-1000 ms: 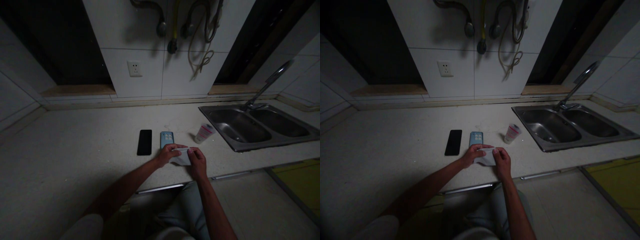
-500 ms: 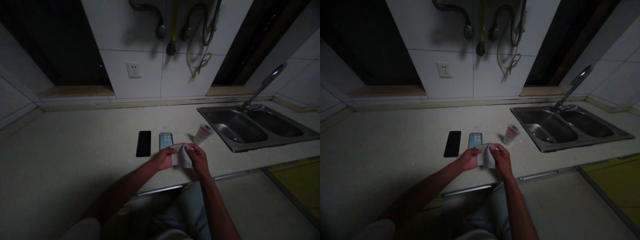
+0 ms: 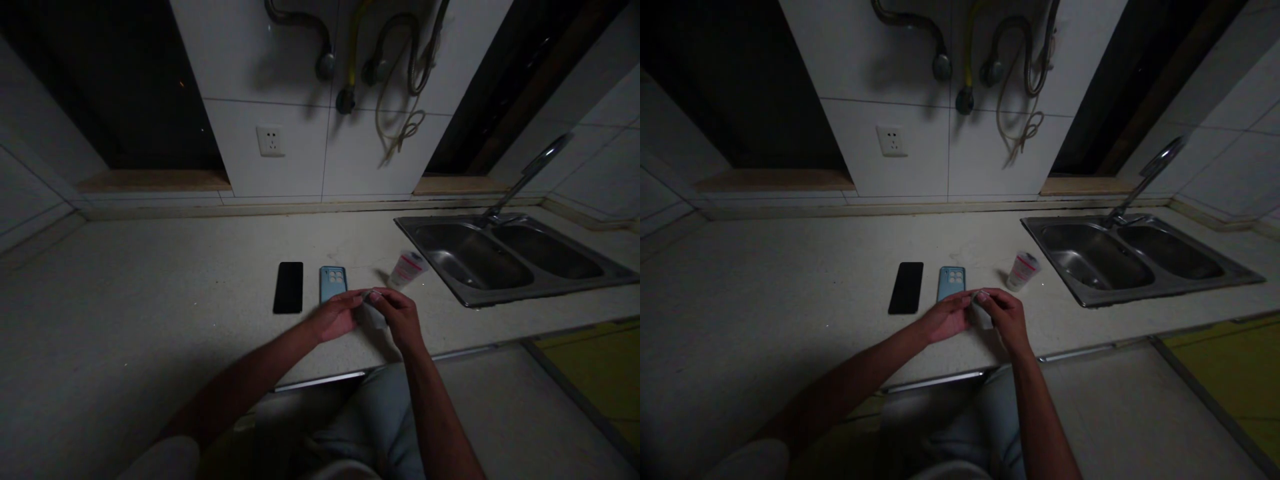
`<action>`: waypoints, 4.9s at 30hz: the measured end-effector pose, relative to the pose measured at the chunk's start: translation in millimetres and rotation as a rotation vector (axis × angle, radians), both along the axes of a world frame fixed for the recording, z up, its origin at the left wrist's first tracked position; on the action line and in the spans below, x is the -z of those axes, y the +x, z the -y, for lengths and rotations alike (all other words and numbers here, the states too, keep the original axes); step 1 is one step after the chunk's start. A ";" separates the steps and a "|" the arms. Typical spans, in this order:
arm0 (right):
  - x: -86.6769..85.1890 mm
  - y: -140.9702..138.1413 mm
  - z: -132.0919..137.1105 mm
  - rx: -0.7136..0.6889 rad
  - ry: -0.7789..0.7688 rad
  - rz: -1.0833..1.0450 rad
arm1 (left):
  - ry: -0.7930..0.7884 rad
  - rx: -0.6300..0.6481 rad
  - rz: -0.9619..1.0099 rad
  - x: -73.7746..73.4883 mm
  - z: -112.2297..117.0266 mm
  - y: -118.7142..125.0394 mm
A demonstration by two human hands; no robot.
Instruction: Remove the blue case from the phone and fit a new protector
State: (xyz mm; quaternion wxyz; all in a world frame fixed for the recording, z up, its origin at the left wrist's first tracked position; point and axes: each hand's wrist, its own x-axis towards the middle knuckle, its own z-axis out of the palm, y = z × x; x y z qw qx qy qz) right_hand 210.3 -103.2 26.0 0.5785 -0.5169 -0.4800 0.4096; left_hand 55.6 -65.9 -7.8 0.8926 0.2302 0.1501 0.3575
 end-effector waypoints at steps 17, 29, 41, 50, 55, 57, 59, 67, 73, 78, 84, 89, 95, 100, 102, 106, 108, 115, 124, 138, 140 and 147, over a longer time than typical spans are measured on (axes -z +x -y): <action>18.9 74.1 -31.1 0.566 0.151 0.201 | -0.078 -0.054 -0.008 -1.6 -2.5 -3.4; 42.8 69.7 -53.2 0.356 0.076 0.073 | -0.053 -0.020 -0.046 -0.4 -5.7 -7.5; 35.1 52.9 -43.0 0.331 0.116 -0.437 | 0.010 -0.093 -0.168 -6.7 -6.5 -7.5; 32.9 16.5 -18.3 0.057 0.018 -0.502 | 0.268 -0.041 -0.358 -7.9 7.3 -2.5; 38.7 13.8 -14.6 0.033 0.015 -0.472 | 0.398 -0.118 -0.539 -7.7 11.6 -1.0; 40.5 16.8 -13.3 0.032 0.024 -0.477 | 0.434 -0.053 -0.551 -11.4 12.4 -2.1; 43.6 19.4 -12.4 0.028 0.020 -0.468 | 0.446 0.061 -0.546 -16.8 13.4 -4.1; 60.5 17.8 -15.2 0.048 -0.026 -0.399 | 0.270 0.322 -0.521 -32.7 17.2 -8.6; 57.9 12.1 -15.1 0.050 -0.037 -0.442 | 0.206 0.311 -0.487 -30.7 17.2 -7.6; 50.0 -1.6 -15.4 0.123 -0.055 -0.518 | 0.222 0.294 -0.483 -24.4 12.9 -9.0; 38.1 -5.3 -15.1 0.146 -0.070 -0.543 | 0.196 0.287 -0.498 -20.7 10.9 -9.2; 29.3 -0.8 -12.8 0.187 -0.096 -0.677 | 0.234 0.245 -0.447 -17.7 12.3 -5.6; 21.8 -3.5 -12.4 0.247 -0.041 -0.734 | 0.163 0.265 -0.318 -23.5 8.5 -11.5; 10.9 6.0 -14.1 0.384 0.125 -0.730 | -0.005 0.049 -0.182 -25.9 3.2 -9.1; 7.1 10.1 -12.1 0.414 0.158 -0.681 | -0.056 -0.033 -0.171 -24.2 1.3 -7.4; -1.1 9.3 -5.2 0.401 0.195 -0.568 | -0.127 -0.174 -0.157 -19.7 -0.6 -3.8; -5.3 4.7 -1.5 0.421 0.210 -0.524 | -0.169 -0.212 -0.142 -18.2 -1.5 -2.4; -2.5 -7.3 6.9 0.359 0.184 -0.358 | -0.307 -0.108 -0.085 -19.2 -7.1 -4.7; 8.1 -13.9 3.5 0.439 0.127 -0.155 | -0.231 -0.141 -0.149 -15.6 -2.3 -3.0; -0.8 -9.9 1.2 0.451 0.198 -0.493 | -0.162 -0.048 -0.114 -9.0 -4.6 -5.1; -6.4 -8.9 1.1 0.462 0.224 -0.518 | -0.141 -0.037 -0.097 -6.9 -4.0 -4.4; 1.4 -1.6 1.0 0.586 0.259 -0.283 | -0.078 0.008 -0.076 -3.3 -4.3 -3.7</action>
